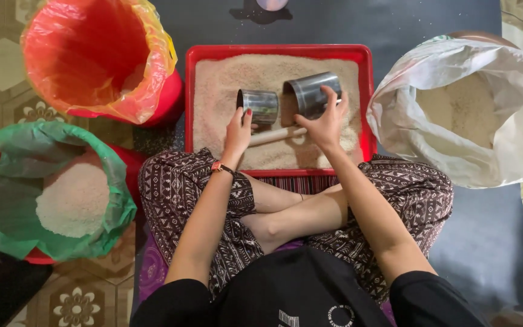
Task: A person sitting on the floor uses metal cups to scoop flour from a tray and transfer it between containers.
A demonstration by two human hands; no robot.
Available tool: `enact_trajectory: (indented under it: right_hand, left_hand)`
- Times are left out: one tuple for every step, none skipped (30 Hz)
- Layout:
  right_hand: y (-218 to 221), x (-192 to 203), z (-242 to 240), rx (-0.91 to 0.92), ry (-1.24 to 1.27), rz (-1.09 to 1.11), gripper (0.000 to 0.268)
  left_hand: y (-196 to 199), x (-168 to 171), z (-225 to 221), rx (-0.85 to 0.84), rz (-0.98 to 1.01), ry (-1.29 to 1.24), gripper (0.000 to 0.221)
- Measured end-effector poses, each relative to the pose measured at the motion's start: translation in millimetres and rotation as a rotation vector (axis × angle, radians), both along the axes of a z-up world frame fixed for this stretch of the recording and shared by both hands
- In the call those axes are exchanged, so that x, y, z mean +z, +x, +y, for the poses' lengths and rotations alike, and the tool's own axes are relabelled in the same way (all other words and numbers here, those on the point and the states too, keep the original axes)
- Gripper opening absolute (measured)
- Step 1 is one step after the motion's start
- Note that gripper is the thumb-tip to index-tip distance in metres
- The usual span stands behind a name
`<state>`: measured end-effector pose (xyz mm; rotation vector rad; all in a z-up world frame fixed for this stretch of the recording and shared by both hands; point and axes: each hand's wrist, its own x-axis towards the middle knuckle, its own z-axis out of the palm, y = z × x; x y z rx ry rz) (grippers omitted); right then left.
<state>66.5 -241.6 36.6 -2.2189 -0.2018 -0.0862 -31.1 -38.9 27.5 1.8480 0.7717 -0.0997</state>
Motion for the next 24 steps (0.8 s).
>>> enact_trajectory:
  right_hand:
    - [-2.0,-0.2,3.2,0.023,0.047,0.033,0.099]
    - [-4.3,-0.4,6.5,0.047,0.094,0.065,0.100]
    - [-0.8,-4.2,4.7,0.049,0.093,0.063,0.100]
    - [2.6,-7.8,3.0,0.041,0.156,0.088,0.099]
    - [5.6,-11.5,1.5,0.033,0.219,0.114,0.098]
    - [7.6,-6.8,-1.9,0.035,0.217,0.112,0.098]
    - [9.4,-2.2,-5.5,-0.003,0.290,0.092,0.096]
    - [11.2,2.3,-9.2,-0.042,0.362,0.072,0.094]
    - [11.3,13.1,-12.6,-0.041,0.361,0.072,0.094]
    - [11.4,23.9,-16.0,-0.030,0.347,0.006,0.093]
    - [11.5,34.7,-19.0,-0.019,0.334,-0.059,0.094]
    - [9.2,37.2,-19.1,-0.017,0.333,-0.059,0.094]
    - [7.0,39.7,-18.9,-0.004,0.341,-0.095,0.099]
    - [4.8,42.3,-18.7,0.008,0.350,-0.130,0.104]
    - [1.7,46.1,-16.3,0.011,0.350,-0.131,0.104]
    - [-1.1,50.0,-14.1,0.043,0.292,-0.193,0.105]
    - [-3.9,53.8,-12.4,0.073,0.233,-0.255,0.106]
    - [-5.7,55.6,-9.7,0.074,0.234,-0.257,0.106]
    - [-7.9,57.5,-8.1,0.139,0.169,-0.365,0.101]
    - [-10.0,59.3,-6.4,0.204,0.104,-0.474,0.097]
    - [-12.1,61.6,-4.0,0.203,0.104,-0.473,0.097]
    - [-14.2,63.8,-1.5,0.234,0.030,-0.536,0.095]
    - [-16.6,66.0,1.6,0.266,-0.042,-0.598,0.093]
    - [-11.8,61.4,0.1,0.266,-0.041,-0.596,0.093]
  left_hand:
    - [0.3,-3.2,0.3,-0.010,0.015,-0.011,0.071]
    - [0.4,-6.3,0.7,-0.021,0.030,-0.022,0.074]
    - [-1.5,1.8,-1.0,-0.019,0.028,-0.023,0.074]
    - [-3.4,9.9,-2.6,-0.014,-0.006,0.003,0.070]
    - [-5.8,18.1,-4.0,-0.010,-0.039,0.029,0.066]
    - [-5.9,9.6,-2.3,-0.008,-0.041,0.028,0.066]
    - [-6.2,1.1,-0.9,-0.035,-0.206,0.243,0.042]
    - [-6.4,-7.4,0.4,-0.061,-0.370,0.459,0.020]
    - [-4.2,-12.6,1.2,-0.059,-0.370,0.458,0.020]
    - [-2.0,-17.9,1.9,-0.159,-0.414,0.632,0.016]
    - [0.1,-23.0,3.0,-0.259,-0.455,0.806,0.013]
    - [1.6,-29.9,-1.6,-0.257,-0.455,0.805,0.013]
    - [3.0,-36.6,-5.8,-0.354,-0.474,0.870,0.014]
    - [4.5,-43.3,-10.1,-0.452,-0.492,0.934,0.015]
    - [2.5,-24.3,-14.6,-0.450,-0.491,0.935,0.015]
    - [0.7,-5.3,-19.3,-0.487,-0.549,0.953,0.011]
    - [-0.7,13.6,-24.3,-0.525,-0.607,0.970,0.010]
    - [-0.1,14.9,-24.8,-0.524,-0.608,0.971,0.010]
    - [0.3,16.0,-26.3,-0.524,-0.628,1.014,0.010]
    - [0.7,17.0,-27.7,-0.525,-0.647,1.056,0.011]
    - [1.1,12.7,-27.5,-0.525,-0.647,1.055,0.011]
    - [1.5,8.3,-27.2,-0.515,-0.646,1.057,0.011]
    - [1.3,4.0,-26.4,-0.506,-0.644,1.059,0.012]
    - [0.4,7.8,-25.7,-0.506,-0.642,1.059,0.012]
